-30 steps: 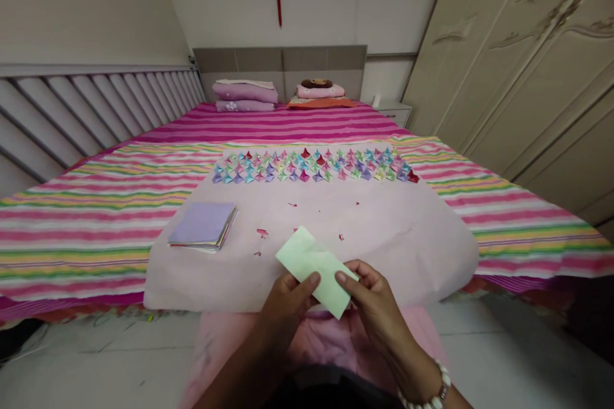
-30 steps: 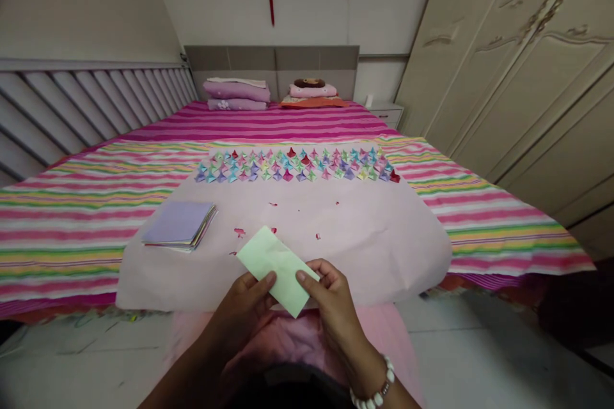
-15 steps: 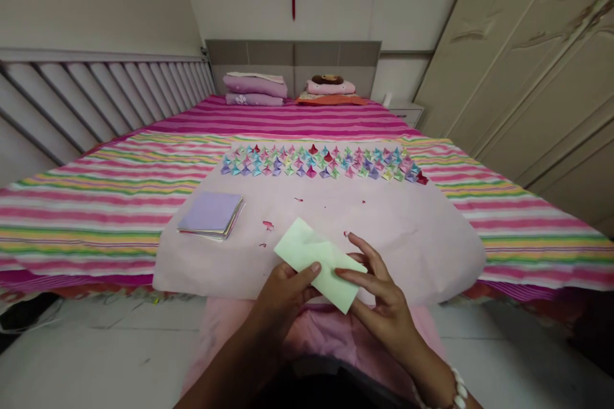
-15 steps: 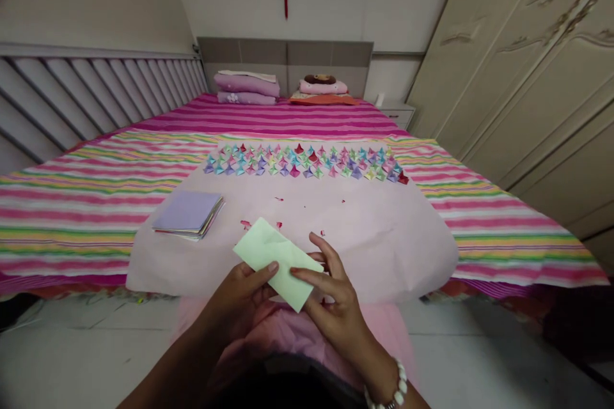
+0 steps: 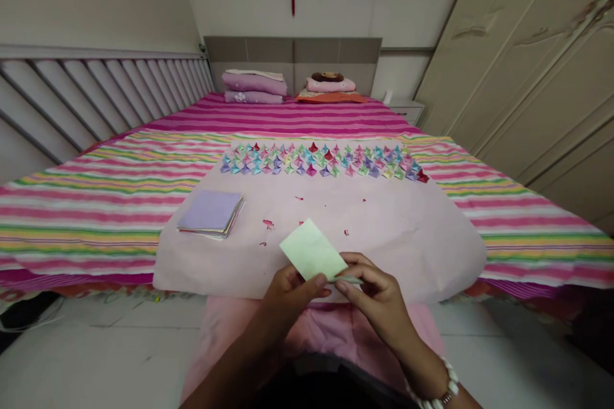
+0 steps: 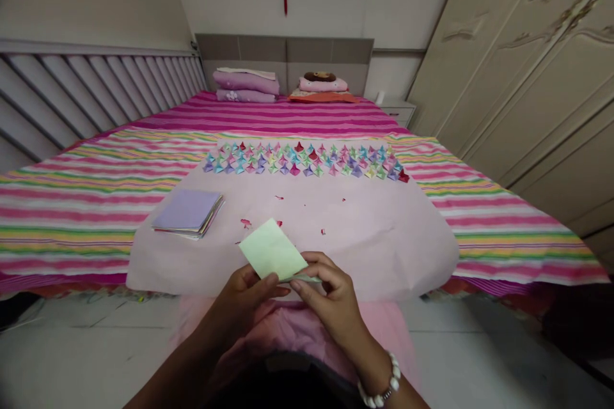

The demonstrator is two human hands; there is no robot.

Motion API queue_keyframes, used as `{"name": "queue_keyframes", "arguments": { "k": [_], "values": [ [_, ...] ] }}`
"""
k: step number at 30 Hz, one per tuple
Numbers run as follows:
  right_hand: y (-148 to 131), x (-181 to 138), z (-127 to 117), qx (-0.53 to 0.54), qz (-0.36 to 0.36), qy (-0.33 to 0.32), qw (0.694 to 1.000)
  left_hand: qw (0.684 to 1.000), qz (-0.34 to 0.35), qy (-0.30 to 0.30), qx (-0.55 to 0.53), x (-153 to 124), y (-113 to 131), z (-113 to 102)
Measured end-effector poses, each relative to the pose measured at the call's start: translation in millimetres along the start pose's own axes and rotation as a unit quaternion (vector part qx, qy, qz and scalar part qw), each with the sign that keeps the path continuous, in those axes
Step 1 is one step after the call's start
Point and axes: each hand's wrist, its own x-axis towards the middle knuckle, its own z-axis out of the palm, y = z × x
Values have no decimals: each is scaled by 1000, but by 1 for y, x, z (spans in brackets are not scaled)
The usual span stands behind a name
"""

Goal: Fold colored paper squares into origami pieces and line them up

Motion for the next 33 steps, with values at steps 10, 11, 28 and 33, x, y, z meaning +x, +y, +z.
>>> {"name": "queue_keyframes", "arguments": {
  "k": [10, 11, 28, 33],
  "values": [
    [-1, 3, 13, 159, 106, 36, 981, 993, 37, 81, 83, 6, -6, -2],
    [0, 4, 13, 175, 115, 43, 977, 992, 38, 78, 90, 6, -7, -3],
    [17, 2, 19, 278, 211, 4, 937, 993, 56, 8, 105, 7, -11, -11],
    [15, 2, 22, 313, 224, 7, 923, 988, 79, 59, 118, 10, -14, -13]
  ]
}}
